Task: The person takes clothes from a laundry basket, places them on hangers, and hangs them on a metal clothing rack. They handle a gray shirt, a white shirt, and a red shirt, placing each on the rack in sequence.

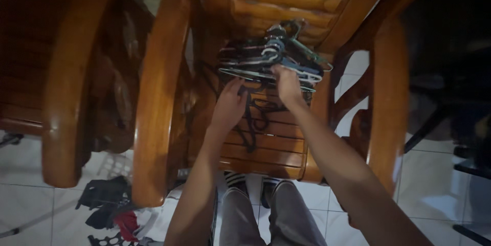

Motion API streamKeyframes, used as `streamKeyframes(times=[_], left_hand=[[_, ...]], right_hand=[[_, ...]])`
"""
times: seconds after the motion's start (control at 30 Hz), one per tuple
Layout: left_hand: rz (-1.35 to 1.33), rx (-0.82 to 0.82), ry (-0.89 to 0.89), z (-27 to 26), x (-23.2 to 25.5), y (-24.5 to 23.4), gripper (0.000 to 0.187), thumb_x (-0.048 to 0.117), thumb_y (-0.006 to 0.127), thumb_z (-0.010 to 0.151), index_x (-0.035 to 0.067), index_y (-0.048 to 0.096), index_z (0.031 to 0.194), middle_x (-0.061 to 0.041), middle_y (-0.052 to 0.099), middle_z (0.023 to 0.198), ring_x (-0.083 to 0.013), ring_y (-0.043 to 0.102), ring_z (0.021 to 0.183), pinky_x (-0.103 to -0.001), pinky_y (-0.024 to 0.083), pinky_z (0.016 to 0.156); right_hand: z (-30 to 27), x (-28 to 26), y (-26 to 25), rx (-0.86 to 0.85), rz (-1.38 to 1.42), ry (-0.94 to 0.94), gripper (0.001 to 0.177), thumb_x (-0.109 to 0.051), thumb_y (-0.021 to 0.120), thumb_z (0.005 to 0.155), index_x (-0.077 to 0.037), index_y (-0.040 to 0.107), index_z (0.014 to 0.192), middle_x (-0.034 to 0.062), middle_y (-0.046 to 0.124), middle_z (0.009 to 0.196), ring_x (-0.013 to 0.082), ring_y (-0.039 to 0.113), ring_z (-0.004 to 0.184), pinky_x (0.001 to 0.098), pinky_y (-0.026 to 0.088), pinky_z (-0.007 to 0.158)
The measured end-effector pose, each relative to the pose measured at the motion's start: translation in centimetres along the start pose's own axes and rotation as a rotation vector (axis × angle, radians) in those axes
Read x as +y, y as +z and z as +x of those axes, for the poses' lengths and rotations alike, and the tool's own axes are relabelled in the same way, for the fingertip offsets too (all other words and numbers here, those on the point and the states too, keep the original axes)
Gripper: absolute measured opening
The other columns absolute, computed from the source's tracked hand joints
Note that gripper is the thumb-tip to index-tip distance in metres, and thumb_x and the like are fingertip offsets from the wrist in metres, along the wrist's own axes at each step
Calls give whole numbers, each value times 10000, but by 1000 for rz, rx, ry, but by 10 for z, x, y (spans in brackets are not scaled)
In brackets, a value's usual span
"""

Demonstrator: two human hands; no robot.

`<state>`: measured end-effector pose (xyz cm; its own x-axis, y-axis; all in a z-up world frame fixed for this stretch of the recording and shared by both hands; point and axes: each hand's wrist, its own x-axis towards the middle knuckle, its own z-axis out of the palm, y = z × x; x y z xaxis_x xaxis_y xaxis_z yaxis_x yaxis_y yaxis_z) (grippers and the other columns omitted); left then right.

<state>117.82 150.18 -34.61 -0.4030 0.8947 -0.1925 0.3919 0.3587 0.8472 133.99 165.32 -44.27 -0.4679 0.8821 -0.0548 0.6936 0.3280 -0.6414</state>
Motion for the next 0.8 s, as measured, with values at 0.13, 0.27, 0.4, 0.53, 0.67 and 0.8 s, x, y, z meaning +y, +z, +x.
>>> streamKeyframes(times=[0.13, 0.27, 0.4, 0.53, 0.67, 0.8], left_hand=[[52, -22, -8, -18, 42, -23, 411, 155, 596, 974, 27, 579, 1364, -182, 542, 1475, -383, 610, 1224, -425, 522, 995], [137, 20, 122, -34, 83, -39, 413, 150, 623, 978, 16, 584, 1366, -205, 568, 1434, -413, 570, 1267, -454, 490, 1024], [152, -4, 133, -48, 128, -57, 390, 145, 638, 951, 32, 618, 1324, -213, 587, 1384, -420, 576, 1243, -465, 491, 1013], [135, -62, 47, -58, 163, -73, 374, 152, 619, 952, 33, 592, 1306, -202, 560, 1426, -409, 615, 1174, -453, 509, 990], [189, -40, 149, -72, 180, -84, 436, 110, 637, 915, 32, 581, 1340, -244, 524, 1433, -452, 544, 1237, -472, 480, 1024], [303, 60, 390, -106, 189, -81, 519, 69, 663, 786, 50, 607, 1301, -256, 531, 1384, -477, 479, 1308, -540, 395, 1102]], right_hand=[[-26, -39, -54, 23, -33, -94, 415, 68, 563, 873, -110, 747, 1199, 263, 697, 1129, 450, 671, 999, 511, 522, 850], [-36, -75, -106, 88, -42, -157, 370, 53, 601, 887, -101, 759, 1185, 240, 717, 1101, 435, 680, 985, 507, 532, 853], [-36, -100, -149, 93, 61, -129, 286, 42, 641, 896, -62, 759, 1136, 213, 734, 1088, 391, 709, 985, 461, 557, 842], [-51, -124, -188, 79, 96, -148, 325, 76, 638, 869, -55, 767, 1137, 212, 730, 1063, 375, 714, 937, 442, 571, 834], [-76, -156, -231, 61, 68, -145, 382, 88, 588, 905, -96, 775, 1182, 176, 724, 940, 319, 698, 787, 412, 587, 767], [-118, -201, -279, -51, 195, -176, 321, 21, 530, 997, -86, 740, 1215, 124, 721, 920, 202, 685, 726, 336, 572, 703]])
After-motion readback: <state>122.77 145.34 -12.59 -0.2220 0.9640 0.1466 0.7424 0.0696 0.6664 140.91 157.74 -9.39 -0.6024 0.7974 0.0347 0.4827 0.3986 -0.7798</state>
